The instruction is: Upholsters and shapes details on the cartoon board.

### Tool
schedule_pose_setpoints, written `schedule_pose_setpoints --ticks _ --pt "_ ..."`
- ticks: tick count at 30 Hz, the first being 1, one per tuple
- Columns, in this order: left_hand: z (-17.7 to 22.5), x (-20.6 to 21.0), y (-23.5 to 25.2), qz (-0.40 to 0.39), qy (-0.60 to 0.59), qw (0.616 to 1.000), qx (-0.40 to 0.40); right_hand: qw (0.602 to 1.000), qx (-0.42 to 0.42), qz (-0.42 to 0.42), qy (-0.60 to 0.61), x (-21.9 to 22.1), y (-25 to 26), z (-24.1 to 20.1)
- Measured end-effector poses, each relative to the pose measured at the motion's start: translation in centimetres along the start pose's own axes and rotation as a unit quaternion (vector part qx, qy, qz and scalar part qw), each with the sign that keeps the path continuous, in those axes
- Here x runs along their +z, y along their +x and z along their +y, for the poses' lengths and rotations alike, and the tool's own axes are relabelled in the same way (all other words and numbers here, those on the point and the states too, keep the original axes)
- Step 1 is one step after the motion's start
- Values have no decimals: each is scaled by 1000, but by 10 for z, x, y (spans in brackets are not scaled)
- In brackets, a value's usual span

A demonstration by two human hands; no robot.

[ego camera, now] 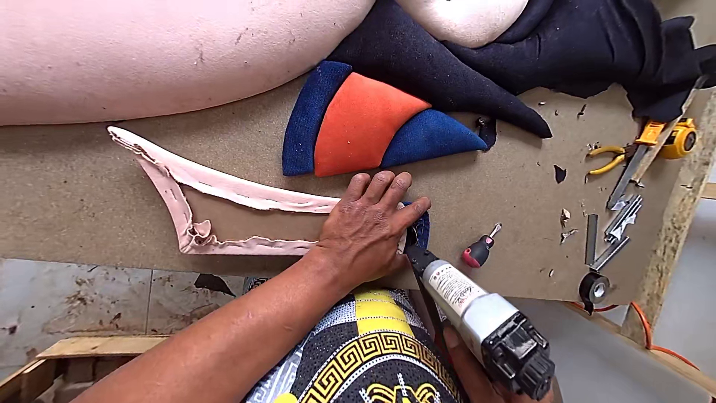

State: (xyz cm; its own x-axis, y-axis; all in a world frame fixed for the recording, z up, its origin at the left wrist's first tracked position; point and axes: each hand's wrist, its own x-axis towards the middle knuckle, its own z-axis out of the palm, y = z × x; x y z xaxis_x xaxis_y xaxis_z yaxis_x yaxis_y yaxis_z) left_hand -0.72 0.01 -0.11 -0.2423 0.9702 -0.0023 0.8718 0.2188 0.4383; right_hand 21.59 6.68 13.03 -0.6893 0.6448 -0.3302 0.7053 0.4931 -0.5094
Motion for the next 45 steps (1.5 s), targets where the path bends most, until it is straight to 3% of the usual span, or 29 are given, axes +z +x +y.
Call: schedule_pose_setpoints --ticks 5,10,12,15,19,22,30,39,45 --pt "0 2 -1 -7 8 1000 -1 996 46 78 -5 -4 -8 20" --pt "0 2 0 -10 11 1000 3 962 67 115 -238 -14 70 26" --pt "0 0 1 -12 18 1000 4 951 106 94 -275 -4 107 34" --pt "2 -2 1 -10 30 1000 1 945 74 108 -301 9 131 49" --pt "2 -1 0 -10 33 999 -7 971 -15 150 -186 25 86 21" --pt "3 -3 0 -4 35 999 -8 990 -3 110 -88 61 71 15" --pt "-13 -17 -2 36 -92 995 -1 995 8 93 -35 69 79 26" --pt "-11 -13 -5 63 -107 992 22 998 17 64 11 65 85 32" --pt "-13 -20 -3 24 -100 993 51 996 -74 2 47 57 77 46"
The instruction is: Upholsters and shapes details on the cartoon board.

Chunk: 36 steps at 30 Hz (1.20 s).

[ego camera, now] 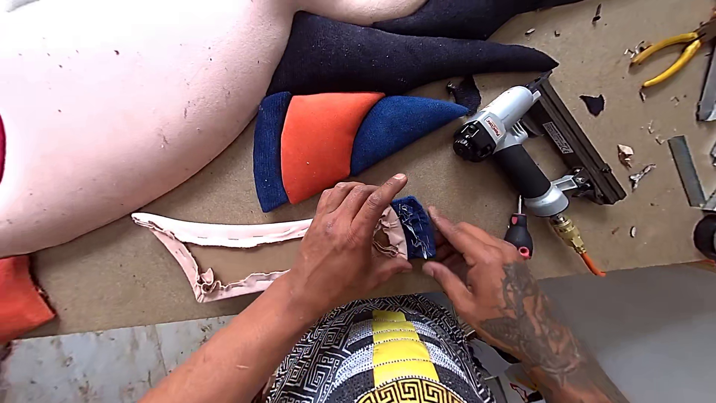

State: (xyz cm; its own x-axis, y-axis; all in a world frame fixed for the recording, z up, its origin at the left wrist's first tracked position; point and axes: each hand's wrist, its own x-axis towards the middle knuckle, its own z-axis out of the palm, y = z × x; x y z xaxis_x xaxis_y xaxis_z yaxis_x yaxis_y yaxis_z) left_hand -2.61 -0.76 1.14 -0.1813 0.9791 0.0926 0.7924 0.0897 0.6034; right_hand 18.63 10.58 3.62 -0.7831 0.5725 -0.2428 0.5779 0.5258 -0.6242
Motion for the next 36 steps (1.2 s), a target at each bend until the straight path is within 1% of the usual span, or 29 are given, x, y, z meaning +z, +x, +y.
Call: schedule_pose_setpoints --ticks 1,4,6,8,11,15,18,22,23,25,27,29,30,33,36 --pt "-1 -4 0 -24 -6 1000 4 1000 -12 8 -2 2 -3 0" --pt "-8 -16 10 -113 -21 993 41 996 -29 67 -42 13 -7 -3" --pt "-16 -16 24 -156 -16 981 118 994 -33 81 -62 17 -9 3" --pt "-23 -12 38 -186 -1 961 203 989 -60 103 -82 25 -11 14" --pt "-27 -3 48 -211 31 933 291 980 -88 136 -112 39 -17 29" --pt "-26 0 51 -247 82 905 338 968 -98 190 -130 53 -20 30" --pt "-23 0 55 -265 92 889 360 963 -110 216 -121 53 -18 23" --pt "-22 1 60 -279 92 875 385 950 -119 255 -131 60 -20 24" --pt "-22 1 60 -276 92 875 387 951 -102 259 -134 61 -22 21" --pt "-22 3 62 -266 88 876 392 961 -20 250 -114 59 -30 4" --pt "-22 4 63 -261 88 877 393 967 100 235 -24 57 -37 -15" --pt "-21 4 63 -261 89 877 394 960 202 184 59 53 -37 -24" --pt "-21 4 63 -262 90 877 393 956 236 150 94 50 -35 -26" --pt "-19 4 62 -262 94 878 389 938 297 60 166 38 -27 -29" --pt "-20 4 62 -260 93 877 393 925 319 38 200 34 -22 -29"
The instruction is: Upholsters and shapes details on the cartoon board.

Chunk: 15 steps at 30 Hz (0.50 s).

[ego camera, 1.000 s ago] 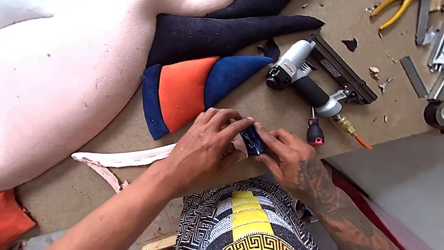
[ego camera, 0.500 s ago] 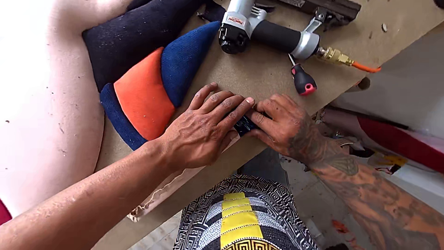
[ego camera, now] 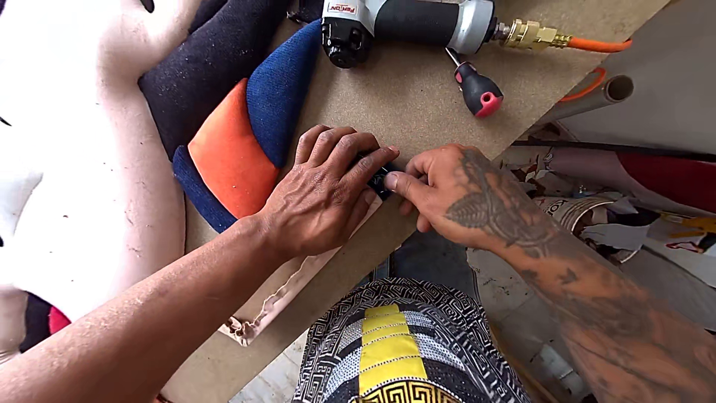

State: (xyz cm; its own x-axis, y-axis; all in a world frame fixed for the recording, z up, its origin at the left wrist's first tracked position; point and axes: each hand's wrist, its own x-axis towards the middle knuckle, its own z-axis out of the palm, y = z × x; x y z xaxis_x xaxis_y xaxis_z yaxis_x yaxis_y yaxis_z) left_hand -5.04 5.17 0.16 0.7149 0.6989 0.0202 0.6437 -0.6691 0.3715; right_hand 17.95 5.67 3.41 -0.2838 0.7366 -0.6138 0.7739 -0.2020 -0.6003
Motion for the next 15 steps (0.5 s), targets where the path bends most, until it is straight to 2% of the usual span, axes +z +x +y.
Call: schedule_pose_setpoints --ticks 6,15 --pt "-3 1 0 3 -5 1000 12 990 41 -16 135 1 -1 -5" --pt "-5 1 1 6 -15 1000 16 981 67 -26 178 0 1 -9"
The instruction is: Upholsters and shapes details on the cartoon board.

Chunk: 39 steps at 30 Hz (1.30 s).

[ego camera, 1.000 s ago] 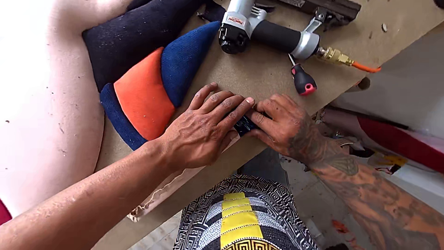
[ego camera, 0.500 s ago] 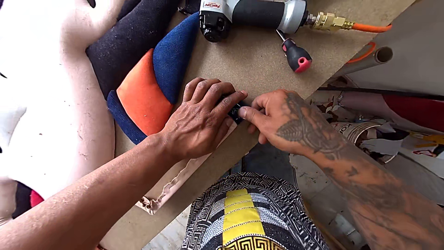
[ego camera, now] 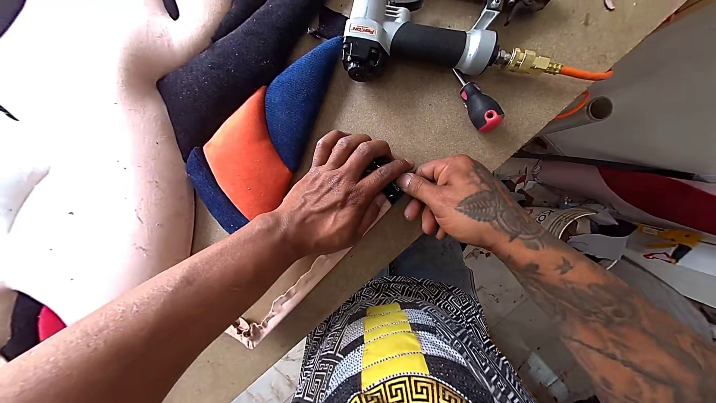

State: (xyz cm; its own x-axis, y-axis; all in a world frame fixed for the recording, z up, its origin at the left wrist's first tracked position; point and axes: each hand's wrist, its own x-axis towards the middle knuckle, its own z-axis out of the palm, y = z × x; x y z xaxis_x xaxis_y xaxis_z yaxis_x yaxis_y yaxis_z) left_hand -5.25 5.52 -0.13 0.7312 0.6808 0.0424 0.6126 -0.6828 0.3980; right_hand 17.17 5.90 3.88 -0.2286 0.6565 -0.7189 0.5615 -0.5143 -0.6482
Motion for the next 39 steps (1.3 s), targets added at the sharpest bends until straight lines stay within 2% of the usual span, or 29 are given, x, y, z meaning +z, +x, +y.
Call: schedule_pose_setpoints --ticks 8,18,20,21,22,23,25,26,27,32,35,37,39 --pt "-1 1 0 4 0 1000 0 998 33 -20 42 -1 2 -5" --pt "-5 1 3 10 -11 1000 0 998 21 -29 54 -1 4 -2" --pt "-5 2 3 11 -13 1000 1 999 17 -28 26 -2 1 -2" --pt "-5 2 3 13 -14 1000 1 999 -1 -11 -34 -5 -3 -4" --pt "-5 2 3 14 -16 1000 3 989 -40 37 -135 -10 -10 -8" --pt "-6 2 3 16 -16 1000 2 956 -113 129 -237 -18 -13 -12" --pt "-6 3 2 14 -15 1000 -1 840 -269 301 -362 -38 -6 -30" --pt "-5 3 1 15 -15 1000 0 796 -305 333 -403 -49 4 -42" --pt "-5 3 2 16 -14 1000 0 770 -318 336 -441 -56 19 -52" --pt "-5 4 1 19 -11 1000 -7 743 -255 253 -564 -51 89 -72" --pt "-4 6 0 23 -16 1000 -10 762 -233 229 -559 -55 104 -77" --pt "-5 5 0 25 -17 999 -12 780 -246 233 -526 -68 81 -87" --pt "-5 6 0 26 -25 999 -18 775 -312 269 -479 -78 23 -94"
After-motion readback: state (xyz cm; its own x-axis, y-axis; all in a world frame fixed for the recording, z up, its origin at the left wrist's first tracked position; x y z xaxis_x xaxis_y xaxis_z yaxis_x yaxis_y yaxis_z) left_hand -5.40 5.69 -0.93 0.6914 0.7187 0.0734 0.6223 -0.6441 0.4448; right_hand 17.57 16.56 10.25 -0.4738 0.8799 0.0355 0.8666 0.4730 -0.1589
